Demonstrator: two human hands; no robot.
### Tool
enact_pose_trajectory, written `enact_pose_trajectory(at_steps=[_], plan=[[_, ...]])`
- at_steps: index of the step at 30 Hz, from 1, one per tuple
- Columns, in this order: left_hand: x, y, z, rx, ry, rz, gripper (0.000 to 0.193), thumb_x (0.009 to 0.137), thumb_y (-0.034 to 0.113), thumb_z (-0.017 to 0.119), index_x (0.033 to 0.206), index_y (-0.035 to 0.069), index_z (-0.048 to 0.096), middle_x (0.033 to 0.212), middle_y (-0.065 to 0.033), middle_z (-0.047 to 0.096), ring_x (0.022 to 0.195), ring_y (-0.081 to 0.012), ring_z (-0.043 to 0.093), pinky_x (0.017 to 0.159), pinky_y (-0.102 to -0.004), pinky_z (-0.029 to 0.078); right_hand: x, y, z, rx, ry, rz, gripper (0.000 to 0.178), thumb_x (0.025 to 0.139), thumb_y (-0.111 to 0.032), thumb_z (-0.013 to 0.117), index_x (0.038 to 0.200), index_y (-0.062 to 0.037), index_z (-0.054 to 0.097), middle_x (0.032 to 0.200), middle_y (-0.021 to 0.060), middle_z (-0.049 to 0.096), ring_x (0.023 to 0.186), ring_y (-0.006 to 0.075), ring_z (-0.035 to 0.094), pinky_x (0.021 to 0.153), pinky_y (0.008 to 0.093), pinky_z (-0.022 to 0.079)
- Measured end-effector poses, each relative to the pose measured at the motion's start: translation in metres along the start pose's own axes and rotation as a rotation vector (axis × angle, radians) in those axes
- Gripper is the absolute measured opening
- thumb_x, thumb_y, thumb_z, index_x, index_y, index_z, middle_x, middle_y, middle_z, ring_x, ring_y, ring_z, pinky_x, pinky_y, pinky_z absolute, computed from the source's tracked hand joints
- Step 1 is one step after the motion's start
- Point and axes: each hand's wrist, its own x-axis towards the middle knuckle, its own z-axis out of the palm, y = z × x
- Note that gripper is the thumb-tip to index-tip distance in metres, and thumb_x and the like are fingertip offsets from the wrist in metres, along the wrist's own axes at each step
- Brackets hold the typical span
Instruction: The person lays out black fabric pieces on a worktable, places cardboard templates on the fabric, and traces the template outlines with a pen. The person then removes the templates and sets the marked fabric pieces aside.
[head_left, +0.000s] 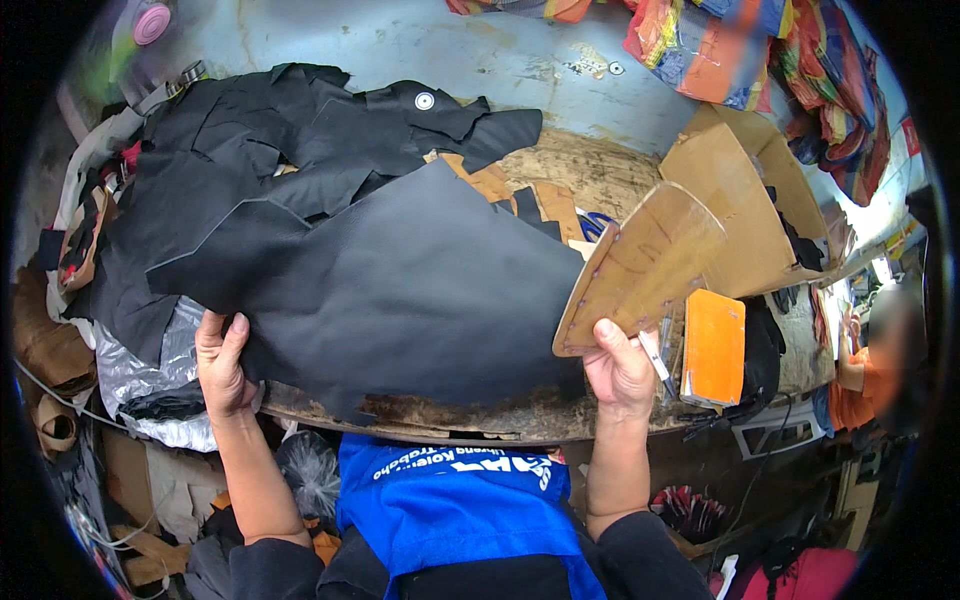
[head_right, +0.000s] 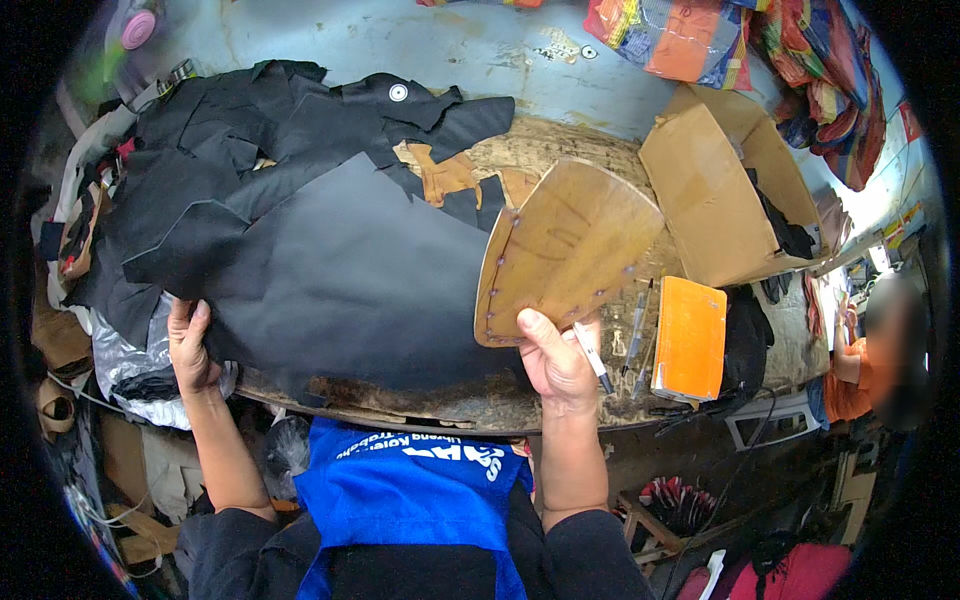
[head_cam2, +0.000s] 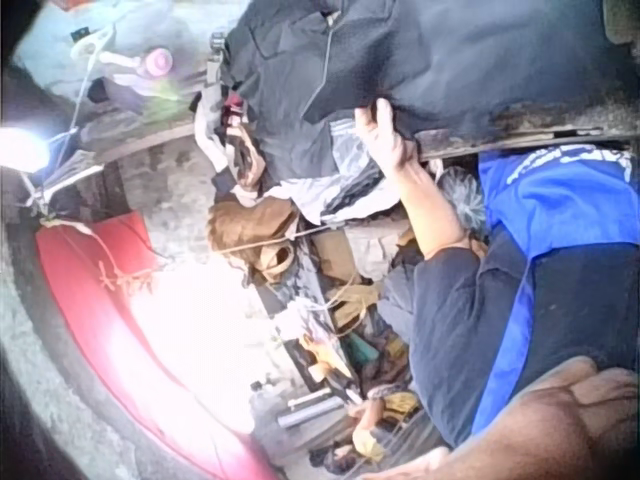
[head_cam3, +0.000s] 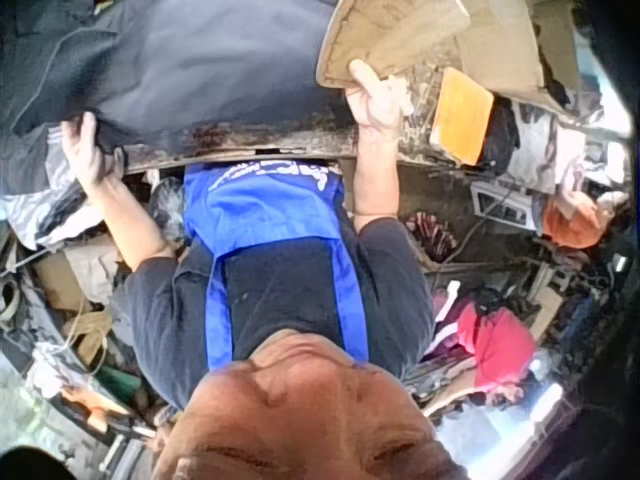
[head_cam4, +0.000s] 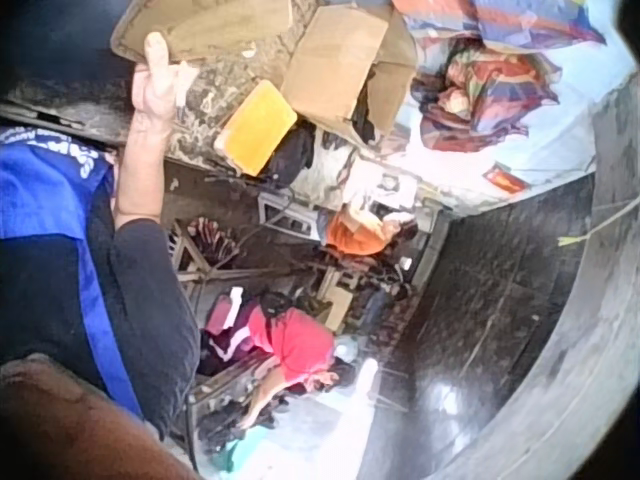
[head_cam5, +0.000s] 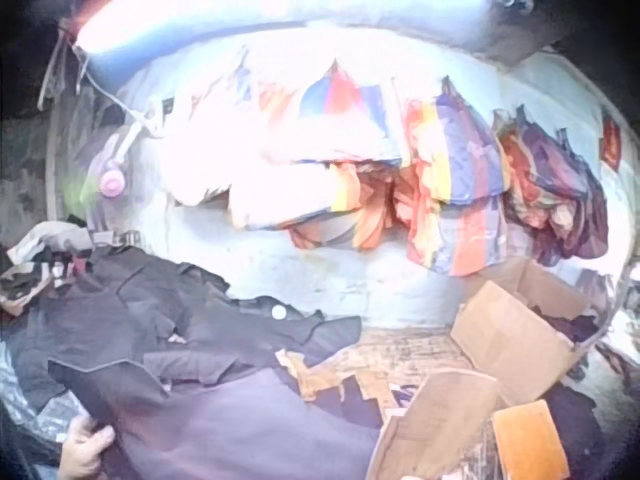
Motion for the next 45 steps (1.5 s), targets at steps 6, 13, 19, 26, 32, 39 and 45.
enact_pose_trajectory(at_steps=[6, 13, 19, 26, 32, 39, 45], plan=[[0.009, -0.004, -0.009, 0.019, 0.046, -0.028, 0.043, 0.085, 0.000, 0.060, 0.127, 0.003, 0.053, 0.121, -0.0092, 0.059, 0.109, -0.0169, 0.055, 0.097, -0.0304, 0.039, -0.012, 0.006, -0.003, 0.083, -0.006, 0.030, 0.056, 0.081, 0.013, 0.054, 0.132, -0.0036, 0.039, 0.125, 0.0133, 0.053, 0.113, 0.0251, 0.056, 0.095, 0.0417, 0.048], [0.013, -0.037, 0.036, 1.195, 0.191, 0.211, 0.048, 0.079, 0.002, 0.060, 0.126, -0.002, 0.048, 0.122, -0.0167, 0.055, 0.107, -0.0288, 0.056, 0.092, -0.0356, 0.043, -0.021, 0.074, -0.033, -0.268, 0.287, 0.201, 0.025, 0.084, -0.002, 0.064, 0.107, 0.0025, 0.054, 0.104, 0.0125, 0.063, 0.090, 0.0157, 0.062, 0.081, 0.0284, 0.050], [-0.064, -0.123, 0.155, 1.250, -0.893, 0.103, 0.051, 0.088, 0.025, 0.053, 0.132, 0.001, 0.043, 0.142, -0.0164, 0.038, 0.135, -0.0270, 0.032, 0.106, -0.0548, 0.023, -0.035, 0.099, -0.055, -0.863, 0.316, 0.087, 0.018, 0.086, -0.010, 0.063, 0.093, 0.0015, 0.051, 0.088, 0.0085, 0.062, 0.079, 0.0097, 0.056, 0.073, 0.0243, 0.046], [-0.017, -0.122, 0.113, 1.664, -0.646, -0.060, 0.068, 0.091, 0.046, 0.044, 0.142, 0.005, 0.028, 0.151, -0.0112, 0.023, 0.140, -0.0244, 0.019, 0.104, -0.0639, 0.014, -0.035, 0.097, -0.053, -1.049, 0.256, 0.040, 0.017, 0.085, -0.008, 0.063, 0.091, 0.0017, 0.051, 0.085, 0.0071, 0.060, 0.078, 0.0101, 0.054, 0.072, 0.0250, 0.045], [-0.007, -0.108, 0.088, 1.700, -0.453, -0.201, 0.062, 0.091, 0.041, 0.049, 0.142, 0.011, 0.030, 0.150, -0.0078, 0.025, 0.140, -0.0282, 0.020, 0.104, -0.0656, 0.013, -0.033, 0.083, -0.053, -0.861, 0.449, -0.093, 0.026, 0.084, -0.001, 0.061, 0.104, 0.0038, 0.047, 0.098, 0.0116, 0.059, 0.090, 0.0152, 0.056, 0.082, 0.0282, 0.045], [-0.051, -0.096, 0.105, 1.250, -0.510, -0.077, 0.059, 0.086, 0.037, 0.058, 0.136, 0.011, 0.041, 0.142, -0.0206, 0.035, 0.136, -0.0351, 0.026, 0.104, -0.0643, 0.014, -0.060, 0.087, -0.006, -0.903, 0.114, 0.197, 0.062, 0.079, -0.003, 0.067, 0.131, 0.0075, 0.035, 0.110, 0.0157, 0.059, 0.101, 0.0202, 0.058, 0.092, 0.0316, 0.044], [-0.066, -0.095, 0.114, 1.547, -0.768, -0.111, 0.077, 0.079, 0.060, 0.056, 0.140, 0.016, 0.038, 0.150, -0.0166, 0.022, 0.141, -0.0323, 0.014, 0.102, -0.0696, 0.007, -0.052, 0.073, -0.020, -1.414, 0.042, 0.107, 0.038, 0.081, -0.005, 0.061, 0.118, 0.0028, 0.054, 0.107, 0.0231, 0.061, 0.096, 0.0302, 0.062, 0.084, 0.0353, 0.050]])
